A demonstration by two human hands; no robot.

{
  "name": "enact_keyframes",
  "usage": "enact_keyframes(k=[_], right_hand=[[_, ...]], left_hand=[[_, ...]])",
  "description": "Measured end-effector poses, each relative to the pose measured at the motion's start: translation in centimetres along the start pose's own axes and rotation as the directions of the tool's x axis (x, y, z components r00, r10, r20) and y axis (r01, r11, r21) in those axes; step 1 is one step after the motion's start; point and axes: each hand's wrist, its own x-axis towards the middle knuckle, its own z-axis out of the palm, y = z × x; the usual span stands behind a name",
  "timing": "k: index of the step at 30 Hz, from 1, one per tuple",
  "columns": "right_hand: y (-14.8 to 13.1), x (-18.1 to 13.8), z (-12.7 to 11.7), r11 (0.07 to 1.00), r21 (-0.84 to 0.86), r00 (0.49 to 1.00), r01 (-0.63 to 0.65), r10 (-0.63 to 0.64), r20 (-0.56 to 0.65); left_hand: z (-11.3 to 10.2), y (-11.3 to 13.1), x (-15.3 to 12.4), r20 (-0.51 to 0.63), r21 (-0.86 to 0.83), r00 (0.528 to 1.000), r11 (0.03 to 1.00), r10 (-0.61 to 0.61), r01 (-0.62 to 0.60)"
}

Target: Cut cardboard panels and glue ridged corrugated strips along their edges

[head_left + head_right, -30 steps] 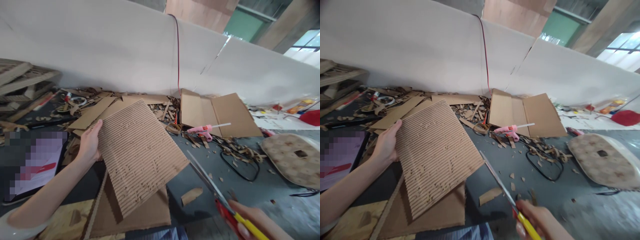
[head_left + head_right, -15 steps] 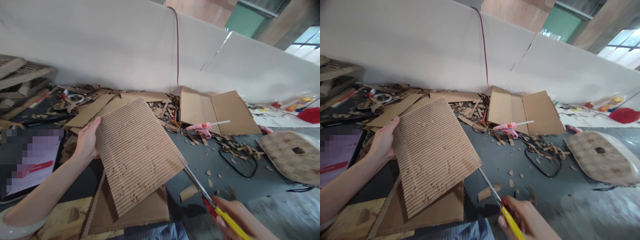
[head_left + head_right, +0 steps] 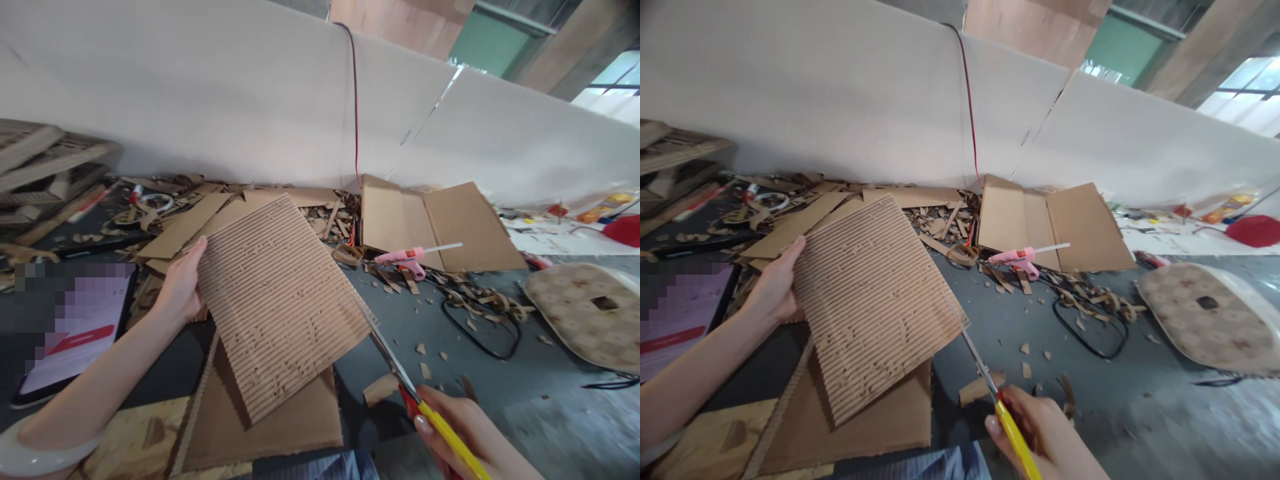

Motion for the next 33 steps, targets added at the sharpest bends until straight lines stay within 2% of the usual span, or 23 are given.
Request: enact_keyframes(k=[2, 4, 8, 11, 15, 17, 21, 24, 27, 30, 33], right_hand=[[0.1, 0.3, 0.3, 1.0, 0.027, 0.999, 0.01, -0.011, 0.035], [0.2, 0.7, 0.6, 0.999, 0.048, 0.999, 0.019, -0.022, 0.05], [0.5, 1.4, 1.0, 0.997, 0.07, 1.0, 0.017, -0.017, -0.002], [0.4, 1.9, 1.2, 0.998, 0.07, 0.999, -0.005, 0.008, -0.049], [-0.1, 2.8, 1.6, 0.998, 0.051, 0.999, 0.037, -0.035, -0.039], [-0.5, 3.5, 1.7, 0.996, 0.021, 0.996, 0.083, -0.082, -0.041], [-0.9, 5.0, 1.2, 0.987, -0.086, 0.988, 0.138, -0.143, -0.055], [-1.0, 5.4, 0.7, 0.975, -0.161, 0.986, 0.154, -0.163, -0.042], [-1.6, 5.3, 0.7, 0.966, -0.198, 0.985, 0.165, -0.171, -0.017], [-2.2, 5.3, 1.1, 0.976, -0.161, 0.99, 0.144, -0.142, 0.023], [-2.4, 5.4, 1.4, 0.99, -0.102, 0.996, 0.094, -0.094, 0.008]], left_hand=[[0.0, 0.6, -0.1, 0.01, -0.003, 1.0, 1.0, -0.008, 0.008], [-0.1, 1.3, -0.5, 0.068, -0.041, 0.997, 0.999, -0.021, 0.024], [-0.7, 2.1, -2.1, 0.204, -0.084, 0.975, 0.99, -0.091, 0.11], [-1.2, 2.1, -3.3, 0.159, -0.102, 0.979, 0.984, -0.131, 0.148], [-1.2, 1.9, -3.9, 0.018, -0.14, 0.998, 0.989, -0.054, 0.056], [-1.2, 1.8, -3.9, -0.002, -0.109, 0.999, 0.993, -0.044, 0.043], [-1.7, 1.8, -4.0, 0.069, 0.033, 0.99, 0.992, -0.124, 0.122], [-2.3, 1.9, -4.1, 0.187, 0.079, 0.981, 0.996, -0.053, 0.038], [-2.3, 1.8, -3.8, 0.148, 0.017, 0.988, 0.999, 0.047, -0.05], [-1.8, 1.0, -3.5, 0.078, -0.03, 0.995, 0.998, 0.061, -0.058], [-1.7, -0.1, -4.0, 0.177, 0.032, 0.983, 0.998, 0.041, -0.048]])
